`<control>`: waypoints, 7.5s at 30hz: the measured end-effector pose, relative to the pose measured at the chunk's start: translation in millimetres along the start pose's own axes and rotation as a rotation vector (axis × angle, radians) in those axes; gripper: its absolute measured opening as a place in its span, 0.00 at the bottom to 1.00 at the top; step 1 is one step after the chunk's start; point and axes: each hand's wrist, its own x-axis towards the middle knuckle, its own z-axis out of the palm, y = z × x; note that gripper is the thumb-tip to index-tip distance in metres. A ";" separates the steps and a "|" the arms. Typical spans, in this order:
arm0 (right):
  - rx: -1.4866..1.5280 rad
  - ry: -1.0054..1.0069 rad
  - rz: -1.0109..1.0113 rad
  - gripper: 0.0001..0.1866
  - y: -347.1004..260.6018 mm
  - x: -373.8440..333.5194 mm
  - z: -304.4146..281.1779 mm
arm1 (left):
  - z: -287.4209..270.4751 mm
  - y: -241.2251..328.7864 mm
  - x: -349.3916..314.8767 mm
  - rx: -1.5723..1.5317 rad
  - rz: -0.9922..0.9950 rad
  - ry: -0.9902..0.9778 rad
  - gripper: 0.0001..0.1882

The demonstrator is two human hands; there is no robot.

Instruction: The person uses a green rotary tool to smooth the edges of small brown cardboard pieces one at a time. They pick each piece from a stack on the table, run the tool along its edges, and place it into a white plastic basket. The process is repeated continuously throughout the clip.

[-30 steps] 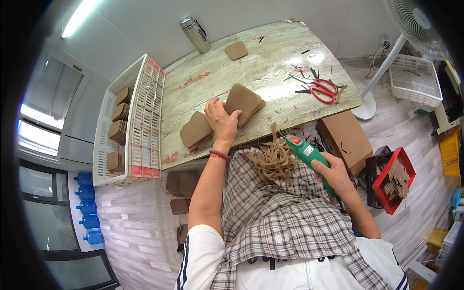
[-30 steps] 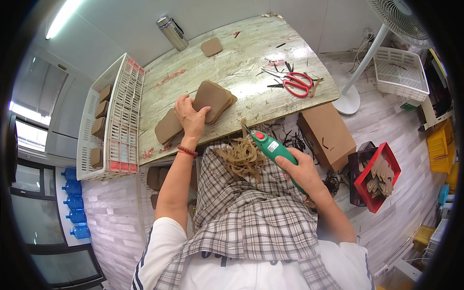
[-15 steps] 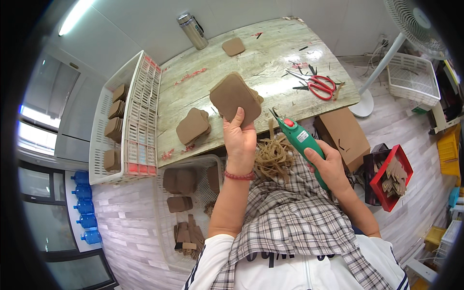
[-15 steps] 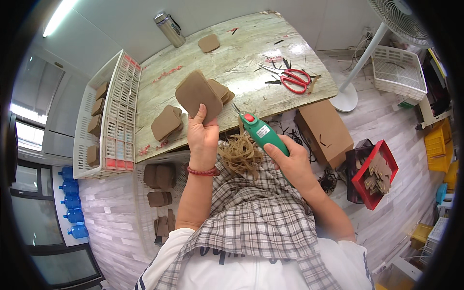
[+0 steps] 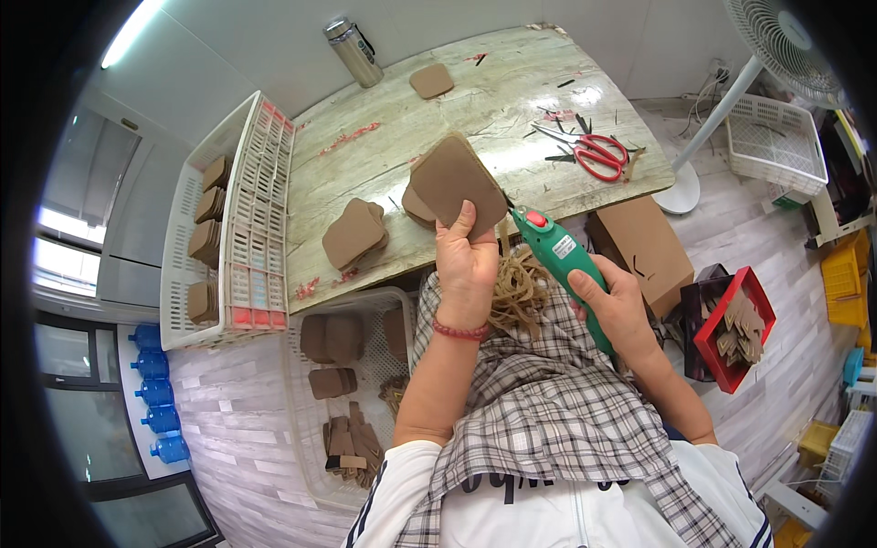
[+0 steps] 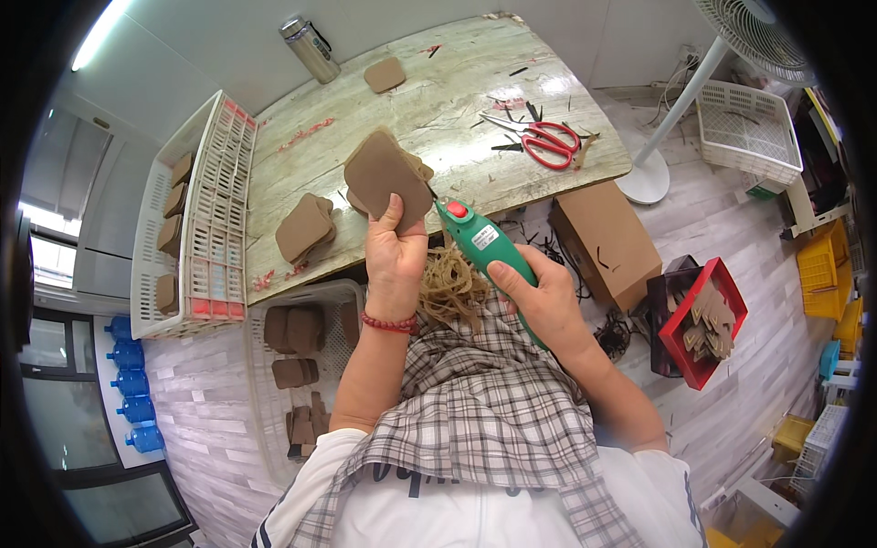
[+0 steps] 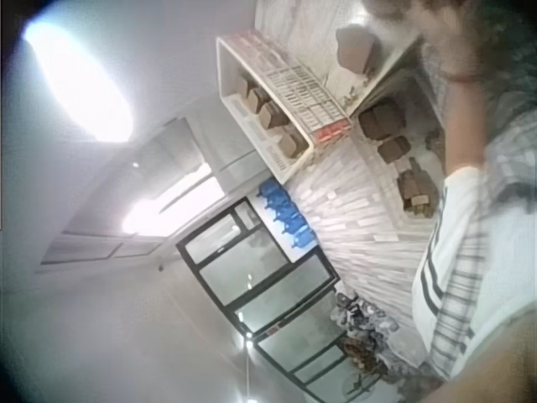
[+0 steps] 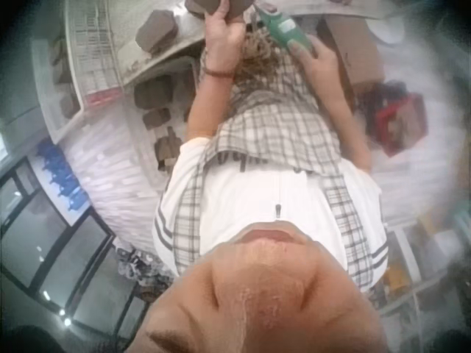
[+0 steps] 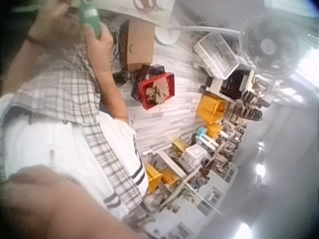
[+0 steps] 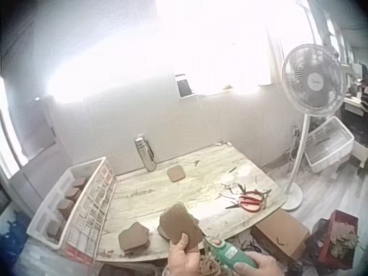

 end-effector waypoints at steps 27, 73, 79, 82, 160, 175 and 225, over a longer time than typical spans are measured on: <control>-0.068 -0.088 0.055 0.19 -16.9 -0.9 -46.0 | -38.7 16.1 -21.4 0.530 -0.175 -0.194 0.19; -0.161 -0.299 0.254 0.20 1.8 -15.1 -45.0 | -41.7 93.9 -24.2 1.023 -0.337 -0.214 0.08; -0.162 -0.312 0.243 0.21 1.1 -13.7 -40.1 | -35.5 87.0 -27.7 1.073 -0.414 -0.264 0.09; -0.172 -0.318 0.236 0.22 2.4 -12.6 -38.4 | -32.7 83.8 -28.9 1.093 -0.468 -0.293 0.09; 0.002 0.042 0.014 0.19 5.1 2.0 -10.1 | -11.9 -16.3 -13.9 0.101 -0.065 -0.034 0.24; 0.028 -0.019 0.045 0.18 -9.9 4.0 -35.2 | -29.8 -8.7 -31.6 0.342 -0.208 -0.172 0.19; -0.218 -0.301 0.242 0.22 0.5 -12.0 -42.0 | -26.8 85.0 -26.6 1.237 -0.288 -0.342 0.17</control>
